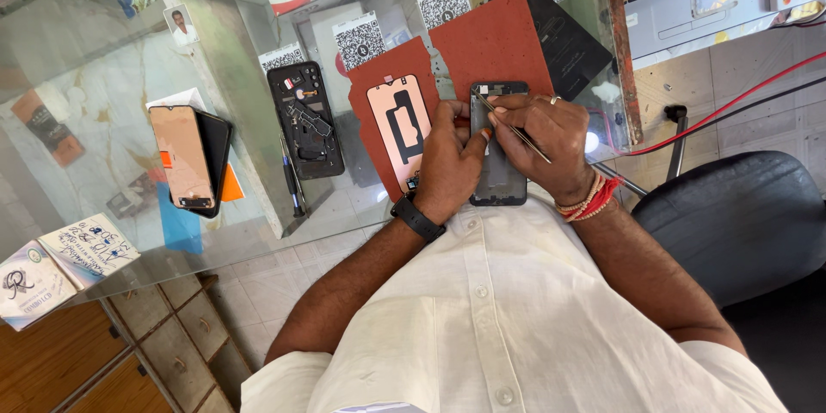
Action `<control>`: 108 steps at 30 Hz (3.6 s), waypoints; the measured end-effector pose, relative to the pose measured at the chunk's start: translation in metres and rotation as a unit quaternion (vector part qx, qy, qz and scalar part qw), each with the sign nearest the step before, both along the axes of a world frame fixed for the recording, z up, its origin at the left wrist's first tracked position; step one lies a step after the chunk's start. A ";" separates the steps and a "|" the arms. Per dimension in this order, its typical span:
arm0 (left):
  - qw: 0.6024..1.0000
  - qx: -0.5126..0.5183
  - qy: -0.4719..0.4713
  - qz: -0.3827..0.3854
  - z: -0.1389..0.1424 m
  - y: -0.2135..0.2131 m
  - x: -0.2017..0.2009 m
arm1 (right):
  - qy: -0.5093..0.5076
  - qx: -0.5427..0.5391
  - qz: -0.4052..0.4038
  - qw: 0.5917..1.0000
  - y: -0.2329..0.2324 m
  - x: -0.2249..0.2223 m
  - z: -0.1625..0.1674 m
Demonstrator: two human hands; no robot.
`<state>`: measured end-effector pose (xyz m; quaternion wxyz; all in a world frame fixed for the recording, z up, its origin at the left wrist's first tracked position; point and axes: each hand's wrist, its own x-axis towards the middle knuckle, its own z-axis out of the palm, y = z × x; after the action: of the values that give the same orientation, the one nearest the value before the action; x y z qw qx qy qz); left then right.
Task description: The person handles a disassembled smartphone at a repair counter, peeling the old screen assembly away from the phone frame and using a metal pry tool to clean adhesive residue from the frame. A replacement display panel and its box sit on the counter as the person works the frame edges.
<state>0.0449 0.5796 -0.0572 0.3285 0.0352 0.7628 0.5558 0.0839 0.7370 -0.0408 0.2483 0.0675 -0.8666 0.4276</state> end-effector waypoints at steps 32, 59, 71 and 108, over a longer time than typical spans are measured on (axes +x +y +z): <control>0.998 0.055 0.015 0.025 -0.001 0.005 0.008 | 0.000 0.122 -0.117 0.986 0.007 0.022 0.017; 0.993 0.073 0.009 0.095 0.018 0.009 0.001 | -0.033 -0.081 -0.072 0.994 -0.004 0.007 0.018; 0.994 0.079 -0.012 0.077 0.004 0.002 -0.007 | -0.035 -0.145 -0.001 0.989 -0.016 -0.014 0.000; 0.997 0.041 0.003 0.065 0.005 -0.009 -0.003 | -0.017 0.014 -0.052 0.998 -0.029 -0.014 0.018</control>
<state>0.0421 0.5708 -0.0526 0.2877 0.0012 0.7411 0.6066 0.0700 0.7079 -0.0227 0.2540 0.0186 -0.8789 0.4032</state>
